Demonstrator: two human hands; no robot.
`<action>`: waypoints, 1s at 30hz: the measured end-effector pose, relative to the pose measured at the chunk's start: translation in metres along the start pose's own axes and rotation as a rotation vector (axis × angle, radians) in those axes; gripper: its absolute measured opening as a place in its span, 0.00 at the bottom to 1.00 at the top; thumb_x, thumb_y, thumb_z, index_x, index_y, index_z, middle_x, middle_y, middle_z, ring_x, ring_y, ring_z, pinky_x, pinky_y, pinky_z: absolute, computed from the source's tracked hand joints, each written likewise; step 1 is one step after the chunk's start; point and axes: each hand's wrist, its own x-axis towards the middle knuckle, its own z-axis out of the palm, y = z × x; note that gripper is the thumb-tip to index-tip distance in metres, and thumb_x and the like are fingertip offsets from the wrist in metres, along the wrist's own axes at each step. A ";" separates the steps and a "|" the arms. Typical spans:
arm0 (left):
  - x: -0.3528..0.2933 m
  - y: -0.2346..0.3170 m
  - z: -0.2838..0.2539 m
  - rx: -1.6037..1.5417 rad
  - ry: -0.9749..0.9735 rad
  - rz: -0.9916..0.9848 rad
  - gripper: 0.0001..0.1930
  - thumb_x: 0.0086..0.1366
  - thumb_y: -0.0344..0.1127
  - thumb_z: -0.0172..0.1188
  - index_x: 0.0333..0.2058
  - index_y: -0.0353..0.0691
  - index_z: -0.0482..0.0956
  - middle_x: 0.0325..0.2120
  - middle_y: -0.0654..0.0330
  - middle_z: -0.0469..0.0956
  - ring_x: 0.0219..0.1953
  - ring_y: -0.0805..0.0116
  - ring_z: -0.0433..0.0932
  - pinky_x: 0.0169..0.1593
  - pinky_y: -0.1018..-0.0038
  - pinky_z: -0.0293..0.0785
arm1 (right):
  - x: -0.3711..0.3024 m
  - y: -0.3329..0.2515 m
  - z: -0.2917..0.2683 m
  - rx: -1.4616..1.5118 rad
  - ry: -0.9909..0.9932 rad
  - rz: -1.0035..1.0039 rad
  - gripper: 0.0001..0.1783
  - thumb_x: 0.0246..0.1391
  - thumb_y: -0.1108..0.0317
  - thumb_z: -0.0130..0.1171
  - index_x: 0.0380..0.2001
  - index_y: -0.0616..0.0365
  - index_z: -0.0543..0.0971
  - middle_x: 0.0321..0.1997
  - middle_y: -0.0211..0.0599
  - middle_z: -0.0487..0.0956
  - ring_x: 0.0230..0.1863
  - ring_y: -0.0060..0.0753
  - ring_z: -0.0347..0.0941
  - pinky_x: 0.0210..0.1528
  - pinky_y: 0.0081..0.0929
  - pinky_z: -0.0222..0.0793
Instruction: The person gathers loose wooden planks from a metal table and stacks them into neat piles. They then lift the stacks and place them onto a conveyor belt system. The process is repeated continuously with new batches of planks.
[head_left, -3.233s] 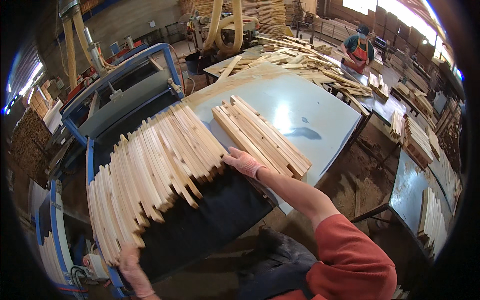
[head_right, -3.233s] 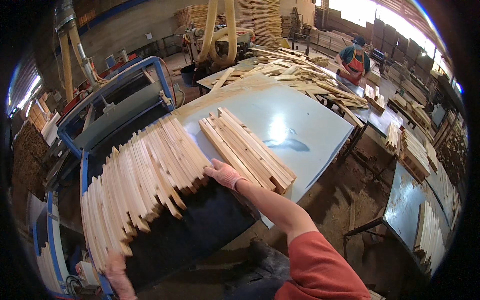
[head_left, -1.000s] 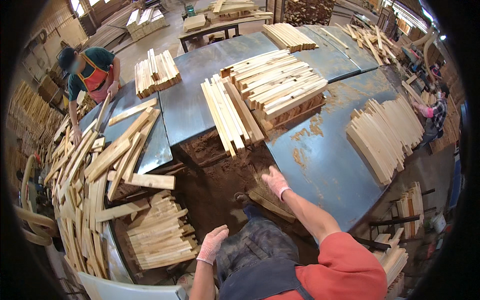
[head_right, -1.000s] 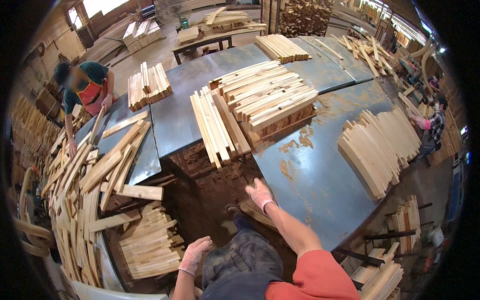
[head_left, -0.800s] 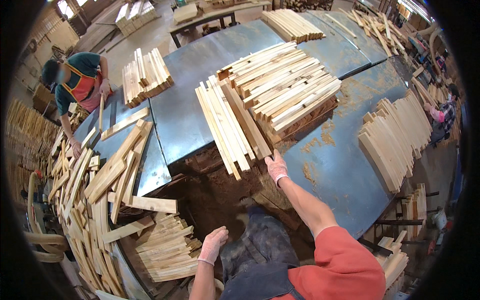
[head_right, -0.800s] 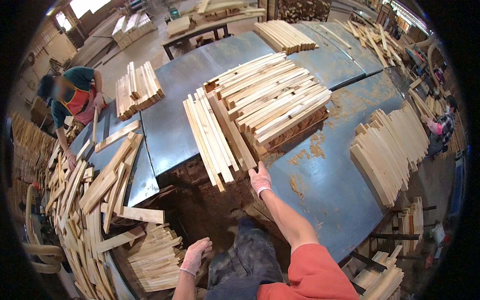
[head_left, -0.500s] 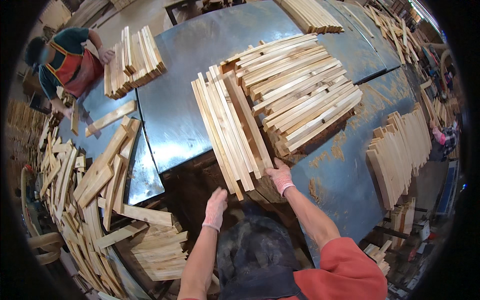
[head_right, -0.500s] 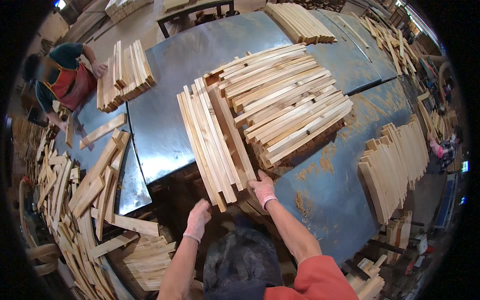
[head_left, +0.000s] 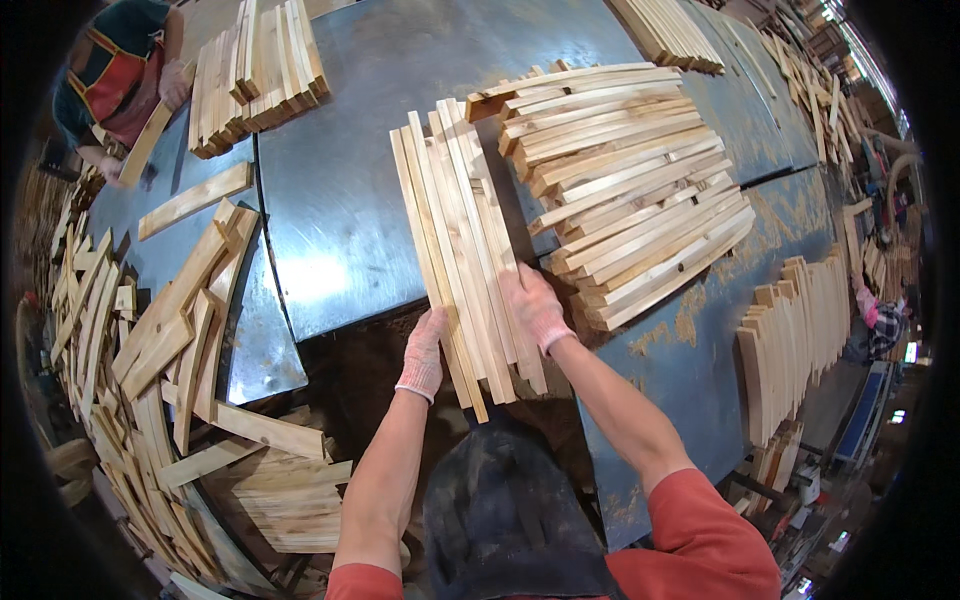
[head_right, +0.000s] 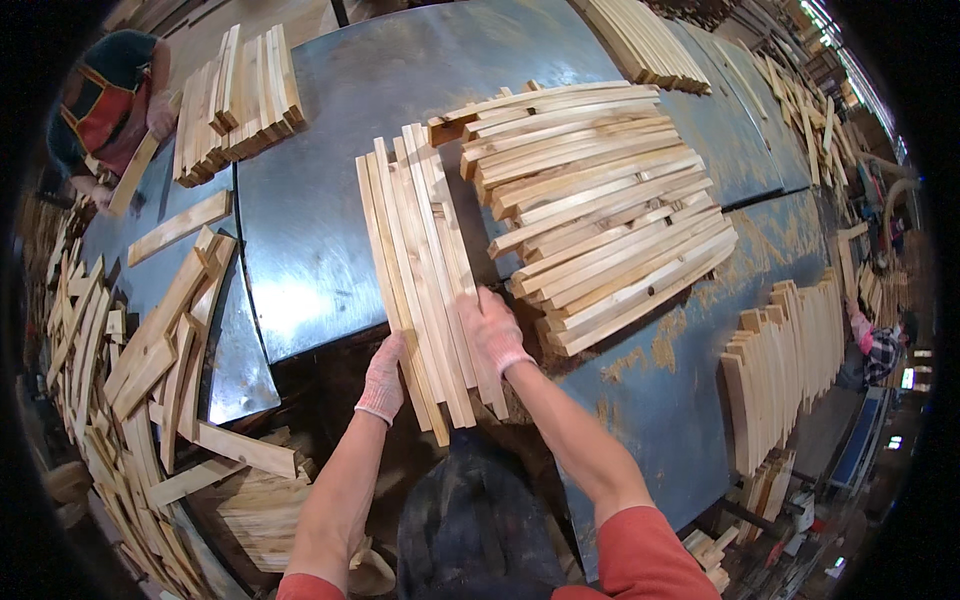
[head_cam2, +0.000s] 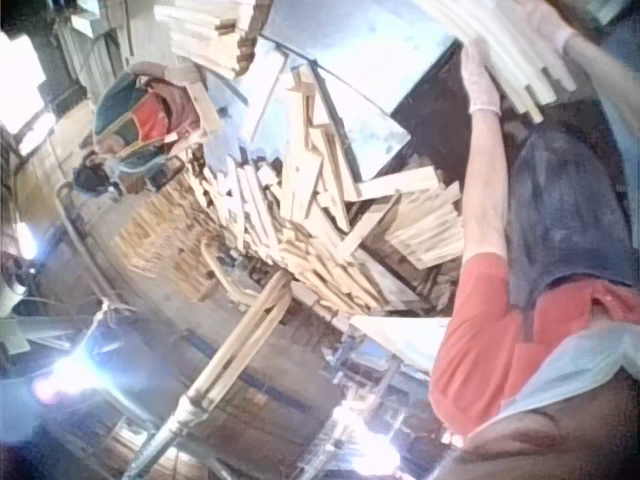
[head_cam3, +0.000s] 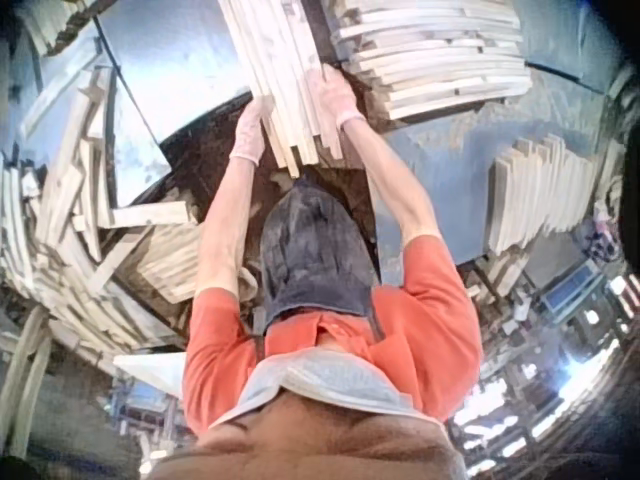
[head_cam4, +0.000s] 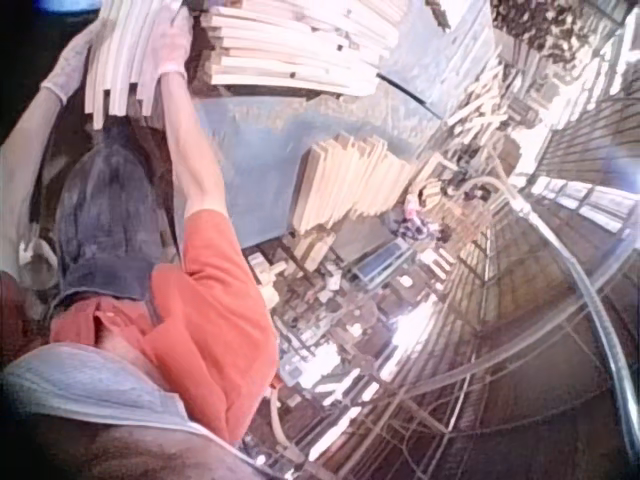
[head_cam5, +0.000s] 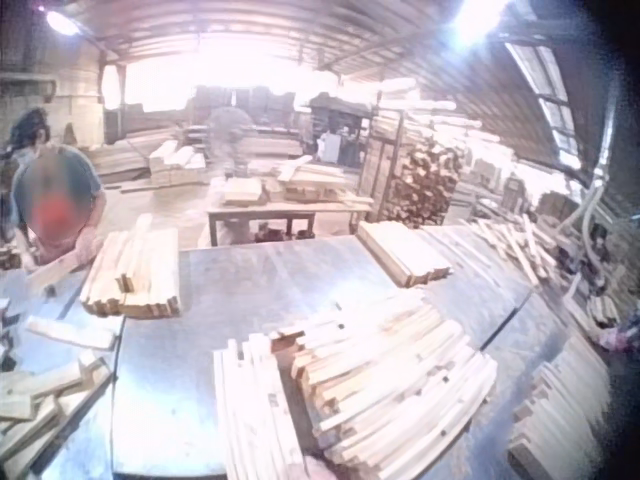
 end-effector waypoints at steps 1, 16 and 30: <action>0.003 0.005 0.018 0.064 0.005 -0.011 0.29 0.74 0.48 0.69 0.64 0.34 0.78 0.56 0.57 0.83 0.58 0.65 0.80 0.67 0.65 0.72 | 0.022 0.005 0.008 -0.029 0.049 0.115 0.36 0.66 0.43 0.60 0.66 0.58 0.78 0.62 0.58 0.83 0.61 0.57 0.80 0.64 0.48 0.74; -0.244 0.014 -0.019 0.133 0.413 0.162 0.32 0.63 0.34 0.77 0.60 0.28 0.71 0.49 0.52 0.83 0.48 0.63 0.84 0.54 0.64 0.83 | -0.177 -0.084 0.060 0.353 -0.425 0.062 0.28 0.64 0.55 0.71 0.62 0.58 0.82 0.52 0.40 0.89 0.50 0.31 0.85 0.56 0.33 0.80; -0.642 -0.075 -0.103 -0.322 0.688 0.794 0.30 0.65 0.31 0.76 0.62 0.33 0.72 0.49 0.54 0.83 0.48 0.63 0.83 0.53 0.65 0.84 | -0.543 -0.186 0.130 0.326 -1.127 -0.404 0.28 0.61 0.63 0.74 0.60 0.66 0.79 0.49 0.39 0.88 0.46 0.27 0.83 0.52 0.29 0.81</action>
